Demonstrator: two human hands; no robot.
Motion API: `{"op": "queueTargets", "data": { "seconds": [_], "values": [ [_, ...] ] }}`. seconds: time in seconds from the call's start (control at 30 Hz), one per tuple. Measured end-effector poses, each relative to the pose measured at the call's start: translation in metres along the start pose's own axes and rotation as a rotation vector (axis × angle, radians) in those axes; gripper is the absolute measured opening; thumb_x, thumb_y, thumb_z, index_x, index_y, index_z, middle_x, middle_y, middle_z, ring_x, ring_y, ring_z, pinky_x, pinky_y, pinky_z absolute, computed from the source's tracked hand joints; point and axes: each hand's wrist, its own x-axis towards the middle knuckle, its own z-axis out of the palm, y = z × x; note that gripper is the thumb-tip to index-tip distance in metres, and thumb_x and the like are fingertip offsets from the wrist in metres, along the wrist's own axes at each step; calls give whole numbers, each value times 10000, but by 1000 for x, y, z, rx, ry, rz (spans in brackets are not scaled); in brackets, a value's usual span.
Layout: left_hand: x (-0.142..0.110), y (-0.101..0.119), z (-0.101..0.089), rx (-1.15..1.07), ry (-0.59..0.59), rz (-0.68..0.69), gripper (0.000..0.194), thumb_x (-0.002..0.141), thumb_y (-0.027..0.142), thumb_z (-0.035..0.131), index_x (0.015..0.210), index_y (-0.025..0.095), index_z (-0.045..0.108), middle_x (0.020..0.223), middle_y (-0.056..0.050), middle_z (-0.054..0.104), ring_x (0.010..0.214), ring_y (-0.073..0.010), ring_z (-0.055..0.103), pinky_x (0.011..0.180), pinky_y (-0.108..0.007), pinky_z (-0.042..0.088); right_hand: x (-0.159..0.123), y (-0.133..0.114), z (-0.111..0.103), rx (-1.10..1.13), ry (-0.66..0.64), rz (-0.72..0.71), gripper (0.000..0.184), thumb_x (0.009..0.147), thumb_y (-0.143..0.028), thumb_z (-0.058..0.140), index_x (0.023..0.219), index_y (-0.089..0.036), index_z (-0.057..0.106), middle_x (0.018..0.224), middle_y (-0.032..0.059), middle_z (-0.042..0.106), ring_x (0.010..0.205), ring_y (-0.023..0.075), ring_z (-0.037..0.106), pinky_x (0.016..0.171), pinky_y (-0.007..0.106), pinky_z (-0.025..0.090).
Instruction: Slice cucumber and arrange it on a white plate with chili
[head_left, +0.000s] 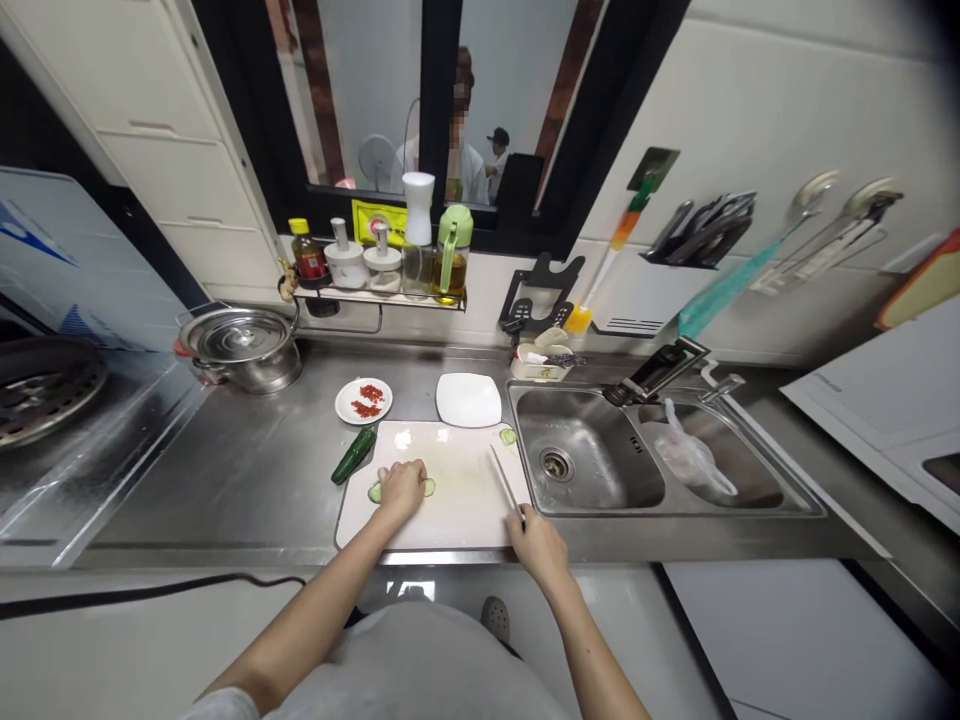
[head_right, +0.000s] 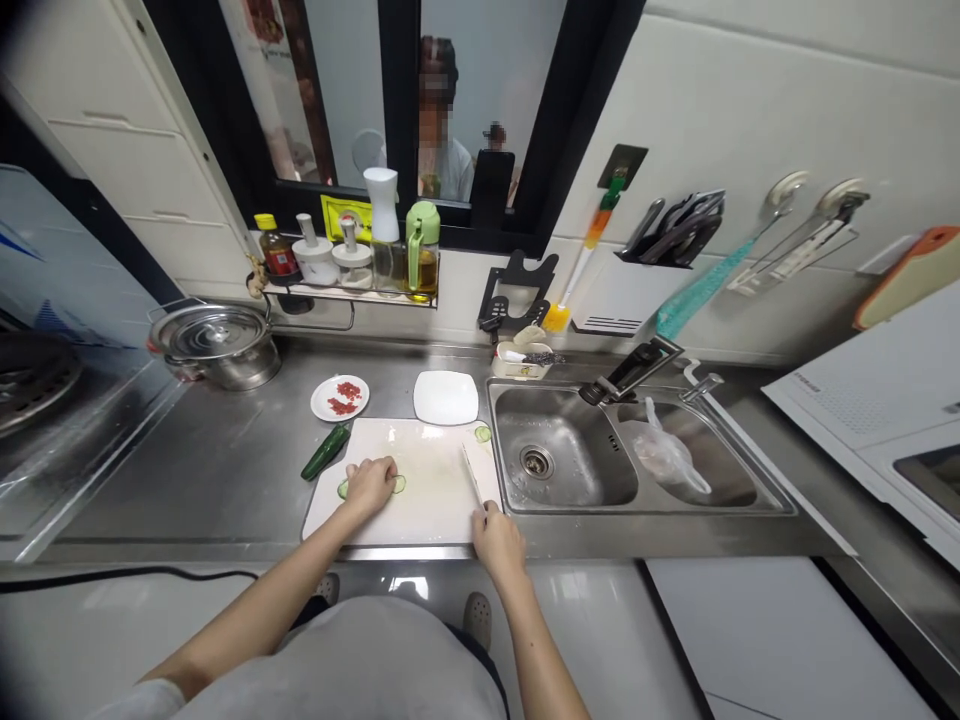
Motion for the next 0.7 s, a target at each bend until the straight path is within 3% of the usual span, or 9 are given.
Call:
{"op": "queueTargets", "data": {
  "seconds": [0.17, 0.3, 0.53, 0.7],
  "values": [
    [-6, 1, -8, -120, -8, -45, 168, 823, 195, 481, 911, 243, 615, 894, -10, 695, 952, -202, 587, 848, -356, 280, 5, -7, 6, 34, 45, 48, 373, 927, -383, 384, 1204, -192, 545, 1063, 137, 685, 1010, 274, 633, 775, 337, 420],
    [-10, -15, -18, -253, 8, -68, 150, 795, 267, 533, 914, 249, 623, 874, 30, 701, 860, -156, 621, 810, -308, 316, 12, -5, 10, 55, 71, 64, 360, 912, -373, 419, 1196, -186, 536, 1027, 131, 693, 985, 275, 643, 763, 339, 430],
    [-13, -68, -25, -215, 56, -128, 160, 795, 303, 521, 878, 234, 639, 793, 24, 697, 793, -151, 627, 710, -259, 350, 21, 2, 18, 43, 165, 32, 445, 905, -275, 435, 1327, -133, 454, 1134, 148, 647, 1052, 243, 616, 828, 295, 418],
    [-14, -79, -20, -75, 81, -150, 228, 845, 271, 449, 934, 252, 657, 875, -25, 710, 912, -207, 615, 799, -327, 342, 19, -3, 23, -43, 130, 49, 432, 897, -274, 473, 1319, -185, 480, 1170, 137, 615, 1013, 241, 633, 802, 303, 436]
  ]
}}
